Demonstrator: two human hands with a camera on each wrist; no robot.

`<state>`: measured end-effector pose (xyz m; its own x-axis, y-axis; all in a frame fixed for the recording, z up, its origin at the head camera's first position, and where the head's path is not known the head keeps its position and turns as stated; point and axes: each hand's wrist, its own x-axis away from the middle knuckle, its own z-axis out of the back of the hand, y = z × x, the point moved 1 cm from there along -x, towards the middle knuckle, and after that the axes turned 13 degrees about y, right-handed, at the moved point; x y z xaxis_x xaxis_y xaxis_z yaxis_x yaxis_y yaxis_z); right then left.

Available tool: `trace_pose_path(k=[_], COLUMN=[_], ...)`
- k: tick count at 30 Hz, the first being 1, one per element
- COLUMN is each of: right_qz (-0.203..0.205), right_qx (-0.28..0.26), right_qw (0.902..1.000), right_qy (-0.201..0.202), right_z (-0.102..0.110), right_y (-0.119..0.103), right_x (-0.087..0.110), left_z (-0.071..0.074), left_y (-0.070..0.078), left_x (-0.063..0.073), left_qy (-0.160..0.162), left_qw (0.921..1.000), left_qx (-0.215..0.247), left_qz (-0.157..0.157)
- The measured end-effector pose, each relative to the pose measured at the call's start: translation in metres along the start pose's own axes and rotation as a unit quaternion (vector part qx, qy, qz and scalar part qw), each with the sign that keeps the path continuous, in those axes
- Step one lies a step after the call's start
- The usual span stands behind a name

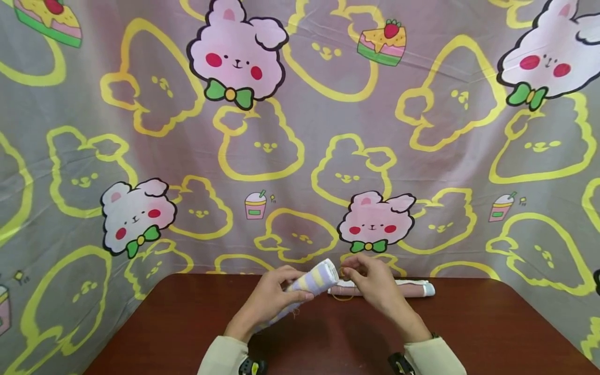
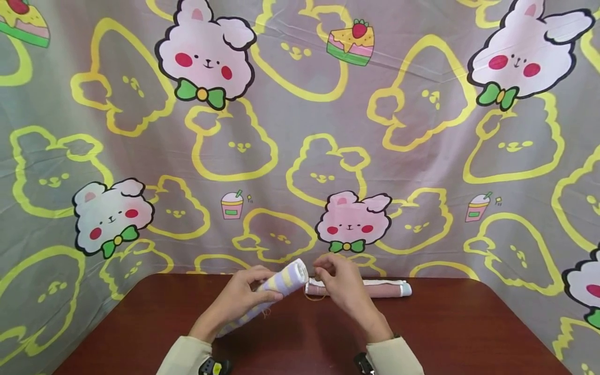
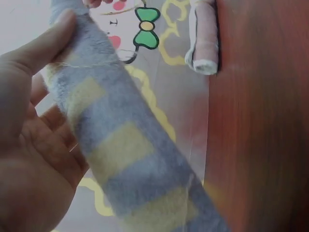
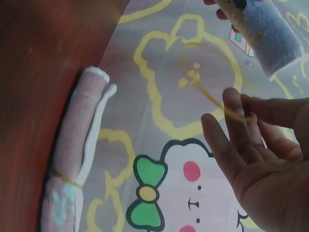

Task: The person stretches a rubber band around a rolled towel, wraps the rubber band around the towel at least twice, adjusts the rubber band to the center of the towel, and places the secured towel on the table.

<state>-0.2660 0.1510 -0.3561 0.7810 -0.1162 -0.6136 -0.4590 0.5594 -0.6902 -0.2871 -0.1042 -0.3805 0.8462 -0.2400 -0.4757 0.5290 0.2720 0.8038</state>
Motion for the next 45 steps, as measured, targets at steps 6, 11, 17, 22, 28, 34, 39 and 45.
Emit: trace_pose_path(k=[6,11,17,22,28,34,39,45], right_qz=[-0.028,-0.033,0.026,0.048,0.076,0.104,0.041,-0.018], right_qx=[-0.026,-0.045,-0.078,-0.091,-0.054,-0.018,-0.022,-0.005], right_qw=[0.9992,0.9981,0.9950,0.9922,0.9945,0.9941,0.9966,0.9905], right_qy=[-0.012,-0.025,-0.056,-0.071,-0.049,-0.024,-0.068,-0.137], right_z=[-0.008,-0.005,-0.002,0.000,0.011,0.014,0.009,0.009], right_y=[-0.007,-0.009,-0.008,-0.012,-0.016,-0.021,-0.025,-0.027], right_x=[0.006,0.006,0.006,0.007,0.004,0.001,0.004,0.006], left_z=[-0.005,-0.011,-0.019,-0.021,-0.021,-0.013,-0.011,-0.015], left_y=[0.003,0.007,0.011,0.012,0.013,0.011,0.010,0.011], left_x=[0.009,0.006,0.006,0.006,0.003,-0.001,-0.001,0.001], left_qy=[-0.040,-0.058,-0.067,-0.059,-0.002,0.099,0.133,0.147], left_qw=[0.9979,0.9983,0.9975,0.9977,0.9983,0.9918,0.9842,0.9754], left_qx=[0.042,-0.005,-0.014,0.002,-0.036,-0.079,-0.116,-0.161], left_qz=[0.028,0.005,-0.018,-0.033,-0.046,-0.020,-0.014,-0.031])
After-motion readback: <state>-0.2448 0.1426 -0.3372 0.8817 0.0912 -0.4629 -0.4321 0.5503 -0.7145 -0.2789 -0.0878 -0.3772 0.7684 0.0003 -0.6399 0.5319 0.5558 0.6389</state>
